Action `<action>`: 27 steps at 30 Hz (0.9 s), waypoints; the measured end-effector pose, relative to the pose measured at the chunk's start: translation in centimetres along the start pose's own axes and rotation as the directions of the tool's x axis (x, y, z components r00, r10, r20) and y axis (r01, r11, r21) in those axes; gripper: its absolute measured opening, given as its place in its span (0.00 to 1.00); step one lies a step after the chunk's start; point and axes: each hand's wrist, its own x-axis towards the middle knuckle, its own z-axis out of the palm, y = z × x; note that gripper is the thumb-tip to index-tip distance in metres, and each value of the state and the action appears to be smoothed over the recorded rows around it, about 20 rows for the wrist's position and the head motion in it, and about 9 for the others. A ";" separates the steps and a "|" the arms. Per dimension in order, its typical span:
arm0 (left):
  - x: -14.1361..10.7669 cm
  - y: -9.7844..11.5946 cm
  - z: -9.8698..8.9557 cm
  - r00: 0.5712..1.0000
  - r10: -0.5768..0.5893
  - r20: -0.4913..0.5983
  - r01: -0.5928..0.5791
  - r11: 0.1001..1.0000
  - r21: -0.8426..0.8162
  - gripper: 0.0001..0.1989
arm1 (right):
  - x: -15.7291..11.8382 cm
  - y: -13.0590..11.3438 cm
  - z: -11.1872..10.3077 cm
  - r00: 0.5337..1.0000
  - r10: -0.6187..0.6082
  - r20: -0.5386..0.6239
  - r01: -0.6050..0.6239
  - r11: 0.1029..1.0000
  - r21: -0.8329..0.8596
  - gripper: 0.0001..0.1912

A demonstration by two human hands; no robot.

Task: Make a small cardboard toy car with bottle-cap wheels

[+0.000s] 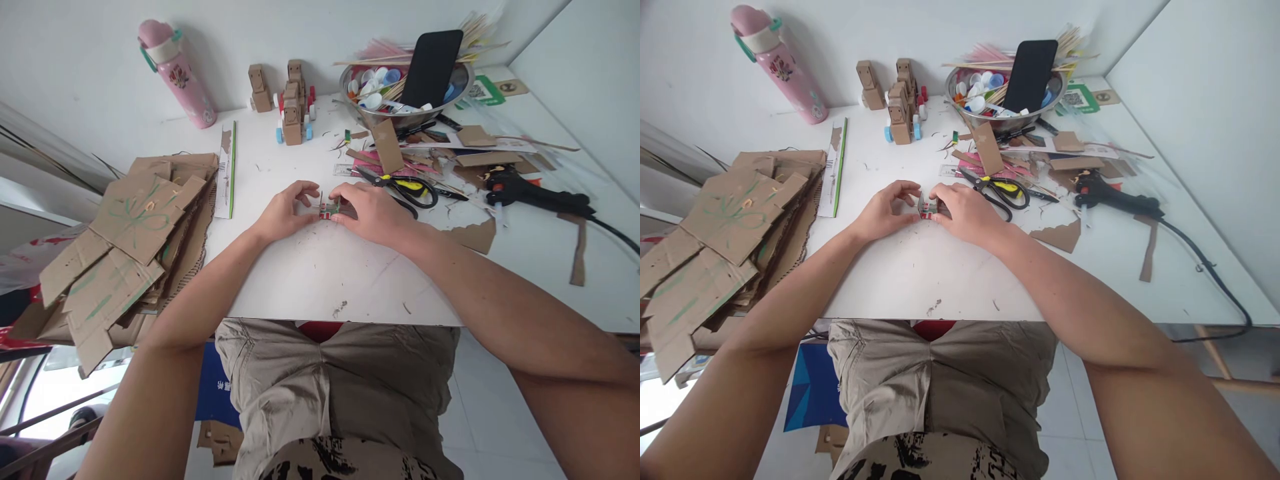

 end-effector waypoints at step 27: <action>-1.4 0.4 2.6 0.980 0.139 -0.145 -0.166 0.966 -0.199 0.21 | -0.5 -1.4 0.3 0.966 0.007 -0.258 0.024 0.993 0.118 0.08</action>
